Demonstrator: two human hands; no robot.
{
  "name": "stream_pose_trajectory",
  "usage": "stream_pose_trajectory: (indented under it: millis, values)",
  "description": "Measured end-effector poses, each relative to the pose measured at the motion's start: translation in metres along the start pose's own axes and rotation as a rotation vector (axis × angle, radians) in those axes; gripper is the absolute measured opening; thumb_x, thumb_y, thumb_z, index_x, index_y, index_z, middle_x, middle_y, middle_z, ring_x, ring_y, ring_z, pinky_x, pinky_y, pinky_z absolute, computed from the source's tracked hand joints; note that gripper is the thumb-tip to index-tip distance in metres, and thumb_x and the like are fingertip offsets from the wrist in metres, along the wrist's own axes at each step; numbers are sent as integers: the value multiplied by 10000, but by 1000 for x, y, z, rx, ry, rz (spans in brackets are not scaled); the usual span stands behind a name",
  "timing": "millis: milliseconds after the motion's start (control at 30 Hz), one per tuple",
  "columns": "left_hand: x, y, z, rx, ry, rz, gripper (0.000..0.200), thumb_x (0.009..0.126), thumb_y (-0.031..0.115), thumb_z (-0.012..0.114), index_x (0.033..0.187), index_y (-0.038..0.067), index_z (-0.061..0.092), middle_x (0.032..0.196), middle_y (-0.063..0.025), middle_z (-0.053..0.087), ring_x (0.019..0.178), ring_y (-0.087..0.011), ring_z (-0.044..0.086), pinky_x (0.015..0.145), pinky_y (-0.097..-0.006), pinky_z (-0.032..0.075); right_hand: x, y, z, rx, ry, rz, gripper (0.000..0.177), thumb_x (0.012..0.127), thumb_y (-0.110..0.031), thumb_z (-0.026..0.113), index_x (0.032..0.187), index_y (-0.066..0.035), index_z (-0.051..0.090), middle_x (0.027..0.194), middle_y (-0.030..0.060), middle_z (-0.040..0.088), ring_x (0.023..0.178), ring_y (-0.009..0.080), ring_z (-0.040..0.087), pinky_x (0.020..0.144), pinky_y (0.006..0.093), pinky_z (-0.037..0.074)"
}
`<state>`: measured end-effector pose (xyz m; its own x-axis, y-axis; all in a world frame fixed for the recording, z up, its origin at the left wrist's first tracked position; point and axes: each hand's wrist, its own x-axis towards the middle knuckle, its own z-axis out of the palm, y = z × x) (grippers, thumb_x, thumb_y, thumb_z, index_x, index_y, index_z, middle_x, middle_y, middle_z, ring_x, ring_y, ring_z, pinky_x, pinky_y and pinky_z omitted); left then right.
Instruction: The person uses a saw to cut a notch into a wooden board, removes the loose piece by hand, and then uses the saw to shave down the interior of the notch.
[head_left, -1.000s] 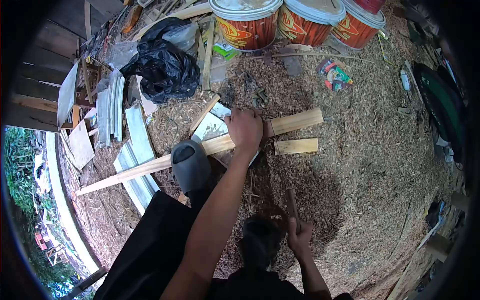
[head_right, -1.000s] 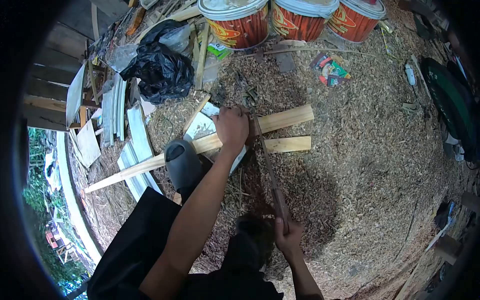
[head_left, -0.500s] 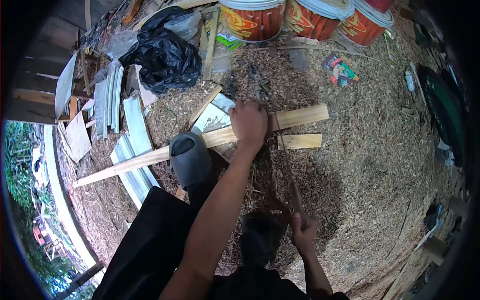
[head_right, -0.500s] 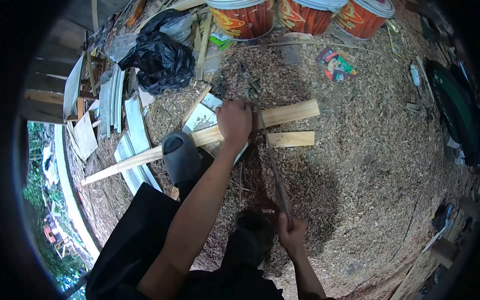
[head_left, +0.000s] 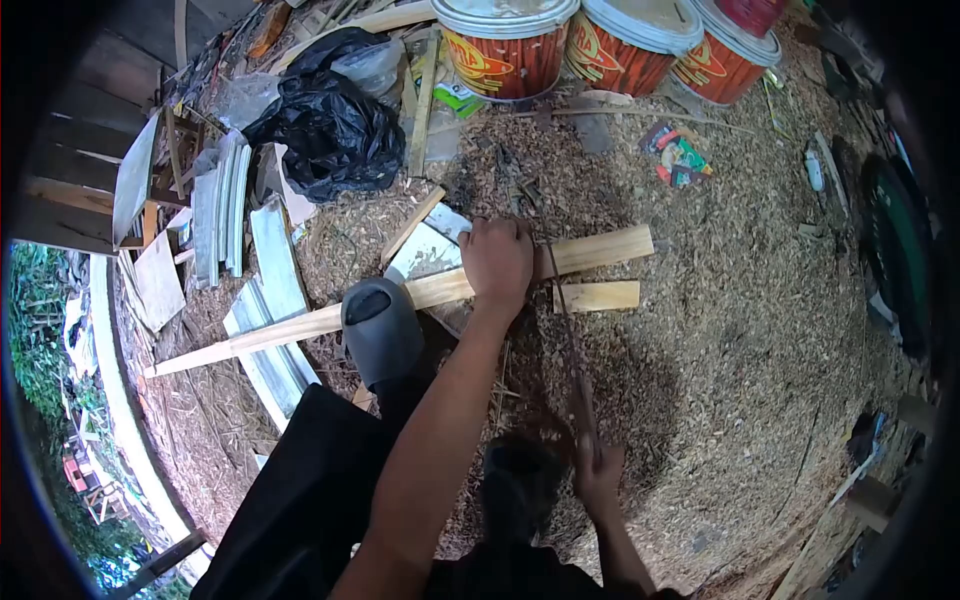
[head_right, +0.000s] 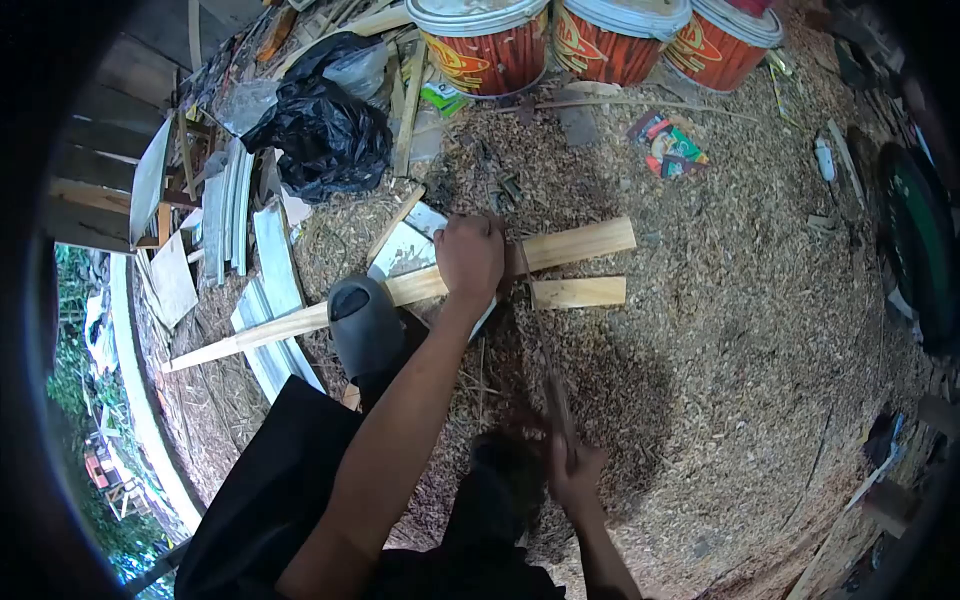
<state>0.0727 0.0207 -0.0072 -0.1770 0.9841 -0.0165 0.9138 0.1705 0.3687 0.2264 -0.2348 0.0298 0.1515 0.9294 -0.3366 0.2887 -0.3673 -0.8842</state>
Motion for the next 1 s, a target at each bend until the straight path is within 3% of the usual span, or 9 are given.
stream_pose_trajectory:
  millis: [67,133,167,267,333,533,700,867,1000]
  values:
    - [1,0,1,-21,-44,-11,158,750,120,542,756,31,673,840,-127,650,928,-275,568,839,-411,388,-12,8,-4,44,-10,24,311,942,-241,518,858,23,659,496,35,483,483,53,446,477,263,404]
    - [-3,-1,5,-32,61,28,155,760,118,549,733,22,667,818,-129,650,914,-278,571,830,-398,382,6,-2,4,111,32,33,444,944,-245,506,567,-15,470,475,-28,362,466,53,330,423,284,238]
    - [-2,-2,6,-22,65,45,155,760,118,549,733,22,667,818,-129,650,914,-278,571,830,-398,382,46,3,17,-24,-21,29,348,941,-226,522,725,25,632,467,56,495,444,61,425,448,282,364]
    - [-4,-10,10,-4,85,86,163,775,123,557,700,19,658,802,-133,651,912,-280,568,844,-396,370,115,-36,36,-79,30,-97,380,933,-228,544,653,25,593,449,83,453,406,107,420,426,304,343]
    - [0,-9,9,-95,229,139,113,692,73,556,635,3,624,708,-159,608,764,-328,561,799,-410,382,123,-56,37,-77,59,-132,385,924,-239,562,641,20,587,449,105,436,375,152,429,415,317,344]
    - [2,2,2,-40,103,12,354,877,241,517,661,5,669,697,-158,631,830,-299,576,846,-421,343,-17,19,-8,26,39,33,342,880,-249,598,662,13,628,457,79,468,399,97,477,405,306,349]
    - [-1,-4,3,55,132,112,472,923,305,476,606,2,651,649,-164,615,790,-305,578,837,-421,343,37,5,7,-67,-2,26,378,894,-273,587,659,21,620,444,88,452,378,111,431,400,322,334]
    - [-3,-12,6,60,116,238,397,921,264,465,694,7,666,750,-168,643,855,-306,596,995,-453,305,115,-52,32,-8,55,-7,373,896,-268,602,682,37,621,445,114,458,377,160,465,415,328,351]
    - [-2,-6,-3,46,9,180,325,902,229,461,812,-5,667,864,-169,661,946,-298,589,1094,-464,219,41,-16,13,-22,76,-18,329,892,-234,602,717,42,641,450,103,462,389,133,482,415,316,358]
